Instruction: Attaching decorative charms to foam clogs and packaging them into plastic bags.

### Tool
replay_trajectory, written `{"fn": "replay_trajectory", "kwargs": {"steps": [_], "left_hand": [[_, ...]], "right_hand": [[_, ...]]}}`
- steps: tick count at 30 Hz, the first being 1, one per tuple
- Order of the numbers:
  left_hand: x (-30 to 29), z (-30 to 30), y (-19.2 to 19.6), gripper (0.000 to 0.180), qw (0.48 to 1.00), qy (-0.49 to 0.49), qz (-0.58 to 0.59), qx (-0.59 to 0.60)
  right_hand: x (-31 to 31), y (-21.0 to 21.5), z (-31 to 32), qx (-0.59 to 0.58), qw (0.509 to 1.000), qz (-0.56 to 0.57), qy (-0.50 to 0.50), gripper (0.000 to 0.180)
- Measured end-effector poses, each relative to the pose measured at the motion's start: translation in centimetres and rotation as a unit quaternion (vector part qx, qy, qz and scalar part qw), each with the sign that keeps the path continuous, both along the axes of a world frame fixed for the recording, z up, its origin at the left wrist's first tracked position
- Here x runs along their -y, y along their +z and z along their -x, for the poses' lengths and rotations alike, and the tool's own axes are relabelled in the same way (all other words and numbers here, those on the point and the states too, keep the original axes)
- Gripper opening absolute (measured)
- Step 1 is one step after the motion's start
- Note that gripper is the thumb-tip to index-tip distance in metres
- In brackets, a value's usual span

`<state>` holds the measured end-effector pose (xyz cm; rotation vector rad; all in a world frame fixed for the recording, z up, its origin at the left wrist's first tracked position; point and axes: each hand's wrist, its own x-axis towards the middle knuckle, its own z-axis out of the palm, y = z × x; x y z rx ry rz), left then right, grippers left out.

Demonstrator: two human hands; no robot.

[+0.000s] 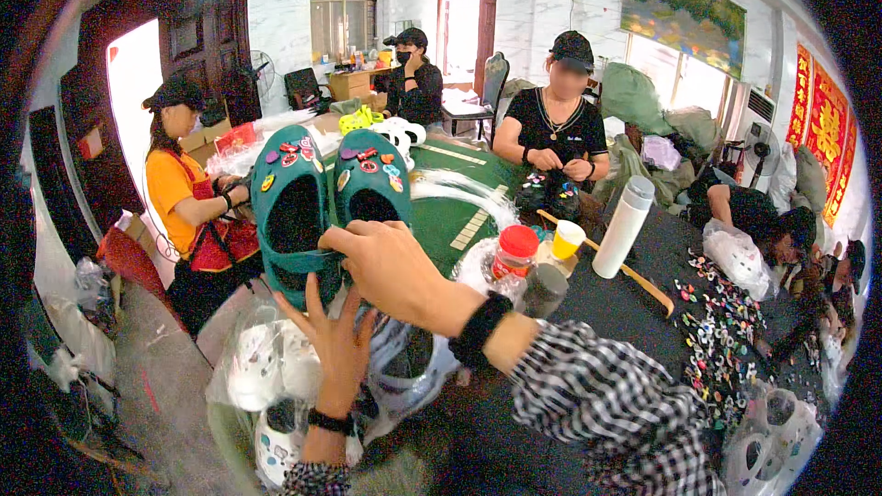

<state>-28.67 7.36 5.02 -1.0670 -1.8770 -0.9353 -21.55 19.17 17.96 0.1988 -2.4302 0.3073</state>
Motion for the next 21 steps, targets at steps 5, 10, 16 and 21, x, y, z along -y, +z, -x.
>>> {"fn": "replay_trajectory", "kwargs": {"steps": [5, 10, 16, 21], "left_hand": [[-7.1, 8.7, -2.8, 0.051, 0.998, 0.050, 0.029, 0.036], [-10.1, 13.4, -9.4, 0.044, 0.935, -0.059, 0.196, 0.290], [-10.0, 12.1, -8.6, 0.037, 0.918, -0.171, 0.153, 0.324], [-8.5, 10.6, -7.9, 0.027, 0.932, -0.223, 0.036, 0.284]], "right_hand": [[-5.4, -4.6, 6.9, 0.065, 0.997, 0.007, -0.044, 0.046], [-7.7, -11.3, 7.1, 0.245, 0.964, -0.017, -0.100, 0.062], [-10.4, -13.4, 2.5, 0.304, 0.947, 0.079, -0.067, 0.058], [-7.7, -13.2, -1.3, 0.234, 0.969, 0.064, -0.042, 0.048]]}}
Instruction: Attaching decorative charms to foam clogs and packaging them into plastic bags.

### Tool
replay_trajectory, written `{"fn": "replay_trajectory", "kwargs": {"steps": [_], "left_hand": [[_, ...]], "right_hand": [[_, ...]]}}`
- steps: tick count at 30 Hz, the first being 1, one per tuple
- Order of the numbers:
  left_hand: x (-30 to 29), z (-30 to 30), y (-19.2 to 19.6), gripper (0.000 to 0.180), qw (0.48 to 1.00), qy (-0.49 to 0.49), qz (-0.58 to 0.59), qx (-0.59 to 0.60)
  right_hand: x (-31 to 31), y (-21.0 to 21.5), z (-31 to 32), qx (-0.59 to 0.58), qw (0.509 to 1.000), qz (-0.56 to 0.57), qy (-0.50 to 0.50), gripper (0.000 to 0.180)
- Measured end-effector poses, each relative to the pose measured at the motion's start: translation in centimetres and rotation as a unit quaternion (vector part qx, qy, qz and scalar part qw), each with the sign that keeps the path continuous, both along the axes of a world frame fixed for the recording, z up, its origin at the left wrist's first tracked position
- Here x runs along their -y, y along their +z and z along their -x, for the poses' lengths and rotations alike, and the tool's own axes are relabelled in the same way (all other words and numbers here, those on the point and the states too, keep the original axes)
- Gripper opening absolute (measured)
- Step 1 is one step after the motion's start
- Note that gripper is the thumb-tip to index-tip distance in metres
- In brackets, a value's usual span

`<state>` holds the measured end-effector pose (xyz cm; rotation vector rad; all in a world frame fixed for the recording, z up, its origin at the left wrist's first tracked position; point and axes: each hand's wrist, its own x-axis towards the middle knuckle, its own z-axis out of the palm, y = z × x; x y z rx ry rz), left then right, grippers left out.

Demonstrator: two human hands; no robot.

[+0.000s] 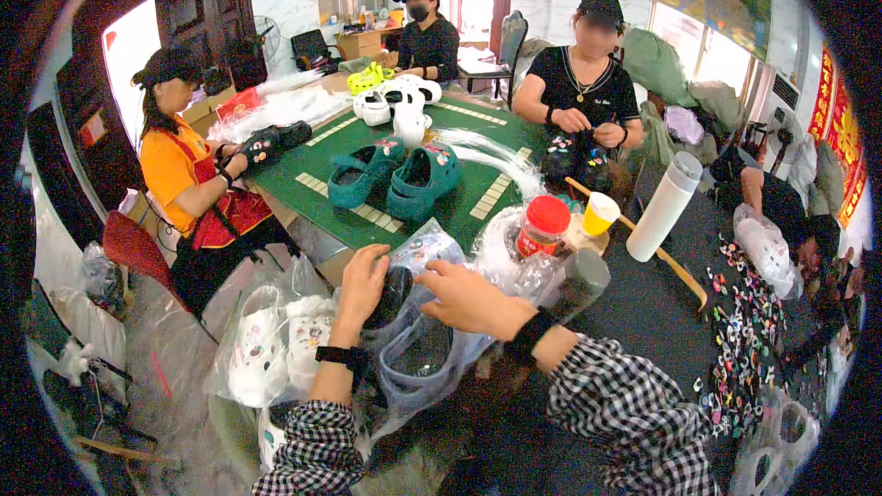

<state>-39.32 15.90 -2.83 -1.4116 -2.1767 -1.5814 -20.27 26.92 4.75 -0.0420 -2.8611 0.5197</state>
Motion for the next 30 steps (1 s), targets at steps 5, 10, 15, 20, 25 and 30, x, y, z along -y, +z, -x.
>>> {"fn": "replay_trajectory", "kwargs": {"steps": [5, 10, 15, 20, 25, 30], "left_hand": [[3.9, -2.5, 1.7, 0.027, 0.999, -0.020, 0.025, -0.004], [6.7, -3.4, -0.3, 0.074, 0.996, -0.015, 0.089, -0.014], [7.6, -5.4, -1.3, 0.083, 0.991, 0.007, 0.099, -0.095], [7.9, -7.2, -2.1, 0.081, 0.981, 0.004, 0.161, -0.107], [8.9, -4.7, -1.9, 0.071, 0.966, 0.041, 0.204, -0.156], [7.8, -8.0, -2.2, 0.073, 0.981, -0.003, 0.110, -0.159]], "right_hand": [[4.3, 1.7, -4.7, 0.019, 0.999, -0.006, 0.049, 0.040], [8.7, -2.4, -7.8, 0.028, 0.996, -0.035, 0.073, 0.053], [12.0, -4.1, -8.7, -0.001, 0.998, -0.060, -0.032, 0.049], [12.1, -4.4, -10.2, -0.005, 0.995, -0.063, -0.077, 0.021], [15.4, -0.7, -13.8, -0.017, 0.996, -0.015, -0.091, 0.017], [18.5, 6.8, -31.7, -0.189, 0.959, 0.020, -0.212, 0.028]]}}
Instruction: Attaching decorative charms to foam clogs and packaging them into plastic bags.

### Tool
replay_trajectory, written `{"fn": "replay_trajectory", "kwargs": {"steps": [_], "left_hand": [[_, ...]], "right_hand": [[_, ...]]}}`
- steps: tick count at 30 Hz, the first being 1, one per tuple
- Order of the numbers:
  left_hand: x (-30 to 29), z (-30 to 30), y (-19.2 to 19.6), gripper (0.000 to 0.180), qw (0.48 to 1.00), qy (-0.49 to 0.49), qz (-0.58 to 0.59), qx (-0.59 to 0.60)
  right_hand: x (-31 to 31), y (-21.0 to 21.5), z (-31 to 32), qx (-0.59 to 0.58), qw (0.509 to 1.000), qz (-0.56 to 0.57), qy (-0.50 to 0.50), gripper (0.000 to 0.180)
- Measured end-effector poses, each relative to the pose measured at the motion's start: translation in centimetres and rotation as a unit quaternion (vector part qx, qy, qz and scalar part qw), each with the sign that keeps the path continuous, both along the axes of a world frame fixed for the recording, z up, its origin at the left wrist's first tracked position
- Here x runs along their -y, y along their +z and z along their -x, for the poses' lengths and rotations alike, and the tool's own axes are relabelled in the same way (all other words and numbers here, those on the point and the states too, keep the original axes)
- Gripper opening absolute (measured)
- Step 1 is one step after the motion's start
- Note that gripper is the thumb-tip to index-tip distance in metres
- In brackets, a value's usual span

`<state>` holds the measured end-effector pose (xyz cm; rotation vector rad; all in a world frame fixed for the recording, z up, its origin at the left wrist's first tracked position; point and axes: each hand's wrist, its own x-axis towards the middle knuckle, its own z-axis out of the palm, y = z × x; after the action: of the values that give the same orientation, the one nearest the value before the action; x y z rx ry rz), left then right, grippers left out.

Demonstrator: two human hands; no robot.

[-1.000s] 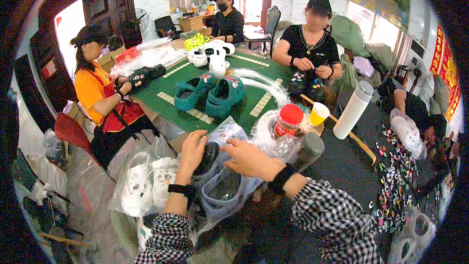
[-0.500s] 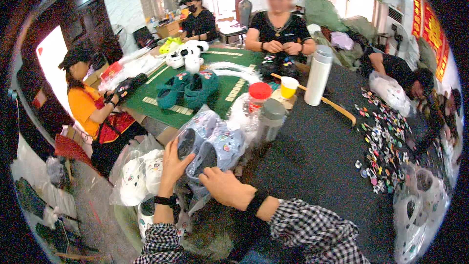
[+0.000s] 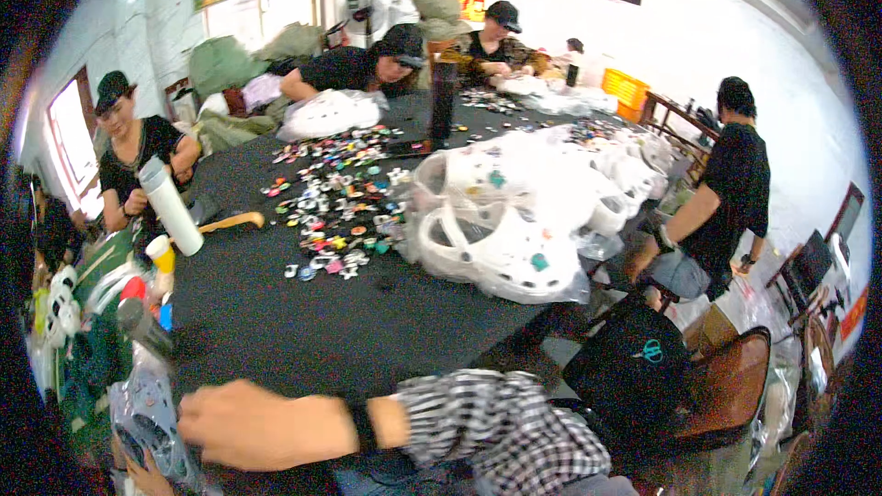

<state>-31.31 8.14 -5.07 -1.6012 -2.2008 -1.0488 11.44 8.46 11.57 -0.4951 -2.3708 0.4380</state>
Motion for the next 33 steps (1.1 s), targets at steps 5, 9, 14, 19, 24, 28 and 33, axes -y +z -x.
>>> {"fn": "replay_trajectory", "kwargs": {"steps": [5, 9, 14, 19, 24, 28, 33], "left_hand": [[2.2, -3.9, 2.8, 0.080, 0.985, 0.142, 0.096, -0.020], [3.2, -5.5, 3.4, 0.079, 0.993, 0.112, 0.037, 0.015], [2.5, -2.2, 0.4, 0.067, 0.997, 0.059, -0.008, -0.053], [6.0, -5.7, 2.3, 0.064, 0.998, 0.026, -0.054, -0.010], [8.3, -11.8, 4.2, 0.061, 0.993, -0.049, -0.098, 0.043], [6.4, -17.5, 4.5, 0.058, 0.980, -0.125, -0.127, 0.089], [5.5, -18.0, 3.8, 0.048, 0.959, -0.201, -0.193, -0.049]], "right_hand": [[2.3, 3.3, -17.4, -0.058, 0.930, -0.098, -0.350, 0.037], [2.6, 3.8, -32.2, -0.084, 0.759, -0.205, -0.612, 0.053], [1.3, 2.9, -40.3, -0.223, 0.756, 0.102, -0.607, 0.102], [-0.5, 2.0, -40.1, -0.195, 0.756, 0.147, -0.607, 0.116], [-0.6, 1.7, -38.6, -0.167, 0.776, 0.011, -0.608, 0.106], [-0.1, 0.3, -32.2, -0.125, 0.769, -0.115, -0.616, 0.088], [4.0, 1.9, -26.4, -0.114, 0.803, -0.247, -0.531, 0.086]]}}
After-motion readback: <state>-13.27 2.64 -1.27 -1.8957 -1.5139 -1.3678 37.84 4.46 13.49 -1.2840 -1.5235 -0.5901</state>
